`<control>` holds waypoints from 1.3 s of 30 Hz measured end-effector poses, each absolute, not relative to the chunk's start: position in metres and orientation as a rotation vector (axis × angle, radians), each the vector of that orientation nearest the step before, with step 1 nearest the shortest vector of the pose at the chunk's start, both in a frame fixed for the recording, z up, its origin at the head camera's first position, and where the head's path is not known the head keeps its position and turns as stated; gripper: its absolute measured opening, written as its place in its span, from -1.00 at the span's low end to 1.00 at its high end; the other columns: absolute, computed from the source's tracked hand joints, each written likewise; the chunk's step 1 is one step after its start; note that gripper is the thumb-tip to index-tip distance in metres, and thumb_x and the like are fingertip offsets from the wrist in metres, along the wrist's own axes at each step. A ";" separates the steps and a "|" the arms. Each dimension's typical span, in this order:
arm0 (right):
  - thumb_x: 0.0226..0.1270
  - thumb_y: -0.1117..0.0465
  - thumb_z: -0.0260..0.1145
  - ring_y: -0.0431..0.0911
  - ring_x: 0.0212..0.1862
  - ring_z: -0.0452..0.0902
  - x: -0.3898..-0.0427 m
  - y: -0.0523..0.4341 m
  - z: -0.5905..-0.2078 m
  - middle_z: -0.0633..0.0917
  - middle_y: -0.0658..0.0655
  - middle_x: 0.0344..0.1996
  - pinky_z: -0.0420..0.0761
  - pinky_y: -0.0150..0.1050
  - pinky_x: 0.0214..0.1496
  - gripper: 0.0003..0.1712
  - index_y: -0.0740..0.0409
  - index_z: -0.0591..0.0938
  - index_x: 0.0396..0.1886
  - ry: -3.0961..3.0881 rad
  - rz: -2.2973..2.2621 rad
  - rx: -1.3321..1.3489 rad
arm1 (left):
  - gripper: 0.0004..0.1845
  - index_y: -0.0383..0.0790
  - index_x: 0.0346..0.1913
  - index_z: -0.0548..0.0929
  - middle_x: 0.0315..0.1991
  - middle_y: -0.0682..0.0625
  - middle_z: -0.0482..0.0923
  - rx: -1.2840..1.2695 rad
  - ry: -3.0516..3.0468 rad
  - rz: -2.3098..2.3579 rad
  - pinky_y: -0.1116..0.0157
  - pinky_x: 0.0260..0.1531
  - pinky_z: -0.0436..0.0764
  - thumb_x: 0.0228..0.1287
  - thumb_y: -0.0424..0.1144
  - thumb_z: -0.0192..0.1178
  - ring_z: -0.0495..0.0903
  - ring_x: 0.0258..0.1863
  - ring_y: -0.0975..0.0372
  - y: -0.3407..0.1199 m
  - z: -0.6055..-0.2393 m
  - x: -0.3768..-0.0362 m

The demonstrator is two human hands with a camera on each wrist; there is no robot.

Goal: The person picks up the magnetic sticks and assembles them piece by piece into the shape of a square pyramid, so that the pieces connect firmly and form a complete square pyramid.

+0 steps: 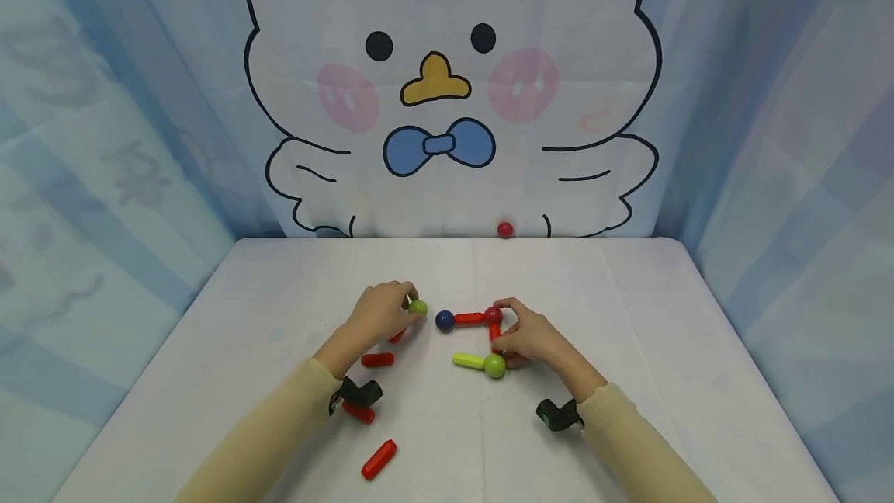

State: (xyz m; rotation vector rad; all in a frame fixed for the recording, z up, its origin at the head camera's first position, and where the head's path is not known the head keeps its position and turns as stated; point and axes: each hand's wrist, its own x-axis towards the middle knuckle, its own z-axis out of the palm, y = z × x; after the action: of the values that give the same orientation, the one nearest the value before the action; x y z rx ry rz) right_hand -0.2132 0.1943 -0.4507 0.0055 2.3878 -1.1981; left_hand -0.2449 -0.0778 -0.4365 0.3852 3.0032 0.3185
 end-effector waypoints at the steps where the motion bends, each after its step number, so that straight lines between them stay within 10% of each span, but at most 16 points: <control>1: 0.29 0.20 0.48 -0.05 -0.33 0.65 -0.213 0.194 -0.450 0.64 0.21 -0.17 0.75 -0.22 -0.25 -0.13 0.06 0.27 0.53 2.381 -1.200 0.008 | -0.63 -0.10 0.05 0.70 -0.22 0.04 0.68 0.403 2.997 0.318 0.11 -0.02 0.56 0.30 0.01 0.43 0.59 -0.23 0.17 -0.077 -0.435 -0.242; 39: 0.30 0.24 0.47 -0.05 -0.34 0.63 -0.206 0.189 -0.446 0.63 0.25 -0.07 0.75 -0.19 -0.33 0.01 0.11 0.11 0.61 2.360 -1.225 0.009 | -0.69 0.01 -0.06 0.66 -0.26 0.14 0.67 0.658 2.709 0.417 0.34 -0.22 0.58 0.21 -0.05 0.51 0.53 -0.32 0.31 -0.053 -0.440 -0.197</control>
State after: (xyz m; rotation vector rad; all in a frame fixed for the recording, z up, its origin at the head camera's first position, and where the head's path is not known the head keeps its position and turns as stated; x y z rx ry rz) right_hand -0.2061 0.1892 -0.4459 0.0088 2.3595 -1.2253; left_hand -0.1968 -0.0528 -0.4397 0.6581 2.7093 0.4167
